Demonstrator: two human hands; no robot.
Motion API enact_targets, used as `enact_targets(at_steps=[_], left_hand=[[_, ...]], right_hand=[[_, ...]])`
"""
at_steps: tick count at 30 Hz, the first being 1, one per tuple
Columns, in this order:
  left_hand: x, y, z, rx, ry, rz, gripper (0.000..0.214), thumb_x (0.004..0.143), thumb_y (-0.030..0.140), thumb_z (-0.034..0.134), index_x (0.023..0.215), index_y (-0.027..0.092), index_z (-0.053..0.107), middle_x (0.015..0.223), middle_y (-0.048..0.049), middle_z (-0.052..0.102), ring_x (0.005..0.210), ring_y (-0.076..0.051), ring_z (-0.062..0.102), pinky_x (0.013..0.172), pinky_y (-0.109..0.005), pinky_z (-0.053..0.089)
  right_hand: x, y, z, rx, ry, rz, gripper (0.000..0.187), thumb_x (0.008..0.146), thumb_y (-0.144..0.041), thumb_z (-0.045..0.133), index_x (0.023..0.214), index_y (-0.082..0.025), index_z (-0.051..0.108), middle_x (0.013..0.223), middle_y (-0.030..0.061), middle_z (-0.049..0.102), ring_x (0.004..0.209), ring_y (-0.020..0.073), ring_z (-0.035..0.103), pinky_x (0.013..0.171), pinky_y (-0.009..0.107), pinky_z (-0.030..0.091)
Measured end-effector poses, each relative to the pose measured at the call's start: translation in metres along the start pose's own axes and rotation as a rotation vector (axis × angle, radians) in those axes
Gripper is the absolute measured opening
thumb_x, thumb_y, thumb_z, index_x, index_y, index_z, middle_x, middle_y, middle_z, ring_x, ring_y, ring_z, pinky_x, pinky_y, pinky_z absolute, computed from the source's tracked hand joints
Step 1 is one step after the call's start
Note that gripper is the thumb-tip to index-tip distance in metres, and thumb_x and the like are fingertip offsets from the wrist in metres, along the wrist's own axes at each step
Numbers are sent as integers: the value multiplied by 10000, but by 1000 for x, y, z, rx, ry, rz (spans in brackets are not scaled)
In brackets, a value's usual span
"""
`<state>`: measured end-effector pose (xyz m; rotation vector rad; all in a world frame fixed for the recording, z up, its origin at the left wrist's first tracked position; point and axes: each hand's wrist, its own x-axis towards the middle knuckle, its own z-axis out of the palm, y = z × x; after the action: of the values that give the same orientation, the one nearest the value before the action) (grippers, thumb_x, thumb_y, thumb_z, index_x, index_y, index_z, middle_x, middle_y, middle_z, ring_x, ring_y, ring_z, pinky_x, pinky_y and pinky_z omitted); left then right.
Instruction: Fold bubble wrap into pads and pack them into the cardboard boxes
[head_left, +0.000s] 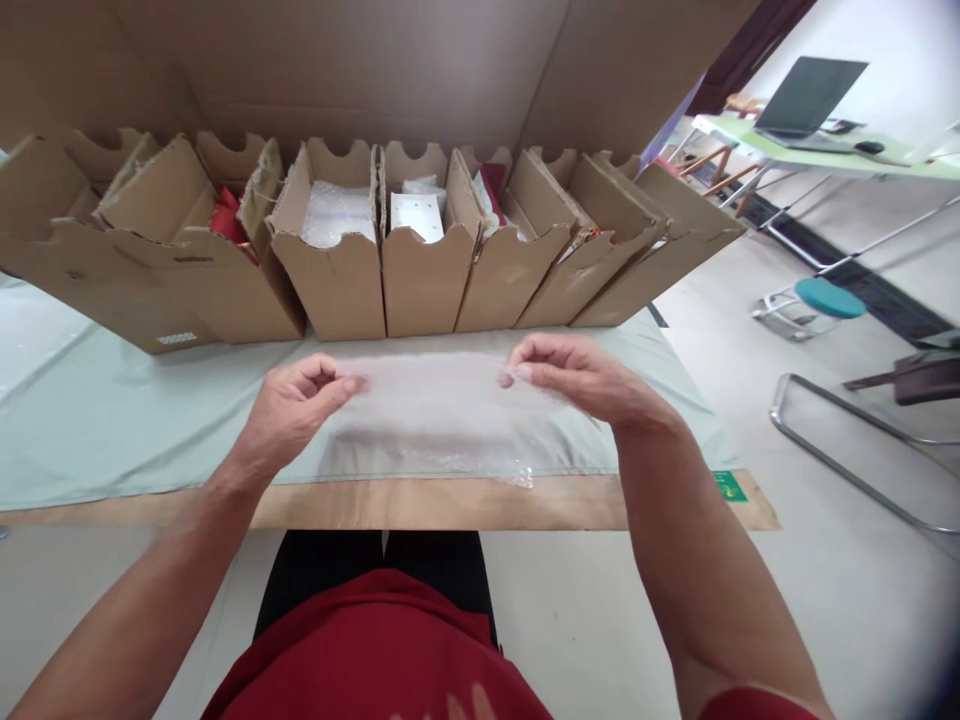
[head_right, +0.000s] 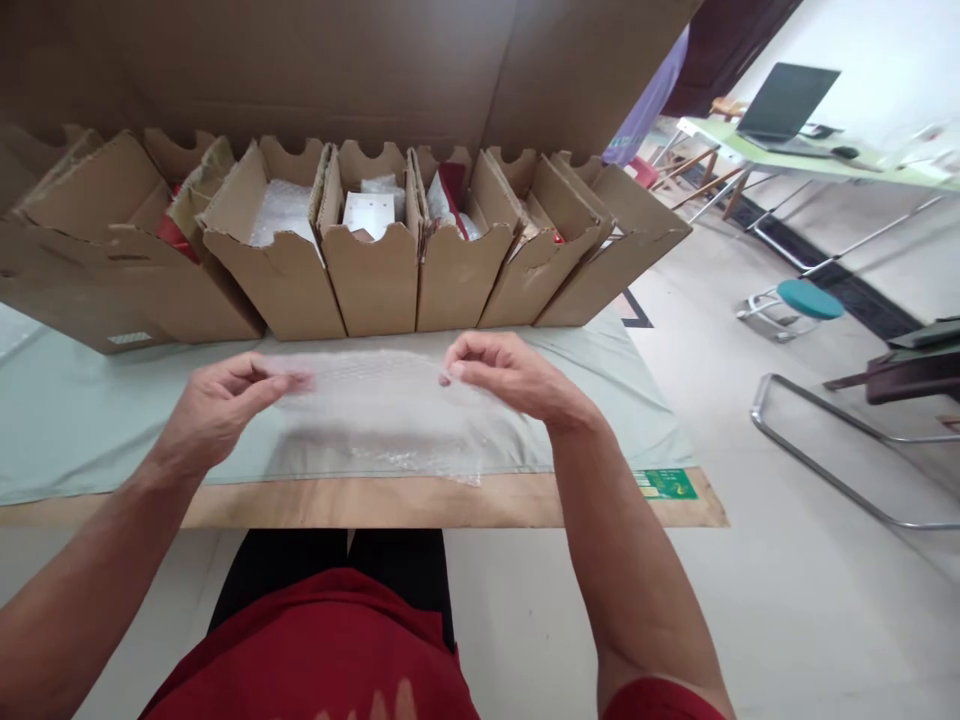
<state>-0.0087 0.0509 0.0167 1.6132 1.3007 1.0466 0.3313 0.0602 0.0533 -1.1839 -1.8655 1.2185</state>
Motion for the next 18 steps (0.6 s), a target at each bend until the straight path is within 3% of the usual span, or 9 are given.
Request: enact_targets(at_steps=[2, 6, 8, 11, 14, 16, 18], left_hand=[[6, 5, 4, -102, 13, -109, 240, 808, 423, 709, 781, 190, 661, 836, -53, 781, 718, -209, 755, 778, -377, 609], [23, -8, 15, -144, 97, -303, 177, 767, 346, 707, 730, 188, 638, 740, -25, 763, 552, -140, 690, 611, -274, 561], [30, -20, 18, -151, 127, -406, 163, 758, 326, 695, 713, 188, 622, 703, -25, 751, 530, -135, 674, 563, -255, 540], [33, -33, 18, -152, 141, -481, 173, 738, 335, 694, 745, 187, 603, 688, -31, 739, 560, -155, 690, 524, -247, 527], [30, -39, 14, -119, 131, -464, 314, 687, 361, 732, 920, 187, 614, 759, -25, 754, 636, -173, 711, 542, -253, 537], [28, -42, 13, -73, 102, -429, 436, 661, 375, 738, 1031, 191, 600, 746, -2, 734, 637, -174, 693, 540, -257, 526], [26, -46, 13, 4, 54, -377, 475, 676, 402, 706, 1088, 191, 595, 670, 35, 668, 572, -160, 632, 500, -251, 474]], right_hand=[[3, 14, -4, 191, 90, 44, 389, 897, -603, 691, 943, -217, 704, 916, 57, 760, 863, 206, 700, 820, 344, 533], [-5, 53, -2, 462, 140, 119, 688, 870, -833, 514, 1171, -237, 680, 1155, 125, 762, 1037, 285, 732, 866, 435, 581], [-15, 71, 4, 466, 158, 128, 724, 867, -826, 518, 1283, -246, 639, 1263, 139, 731, 1188, 311, 682, 927, 464, 568], [-26, 91, 16, 316, 207, 136, 744, 810, -667, 721, 1408, -254, 560, 1362, 141, 681, 1316, 318, 598, 983, 459, 542], [-21, 99, 29, 127, 275, 131, 728, 765, -487, 806, 1400, -225, 562, 1258, 123, 715, 1163, 283, 665, 913, 403, 549], [-12, 101, 37, 60, 347, 115, 607, 786, -434, 760, 1316, -181, 607, 993, 67, 739, 898, 222, 687, 784, 351, 539], [-5, 102, 42, 28, 396, 107, 516, 808, -404, 706, 1254, -157, 628, 753, -18, 648, 673, 161, 600, 667, 308, 488]])
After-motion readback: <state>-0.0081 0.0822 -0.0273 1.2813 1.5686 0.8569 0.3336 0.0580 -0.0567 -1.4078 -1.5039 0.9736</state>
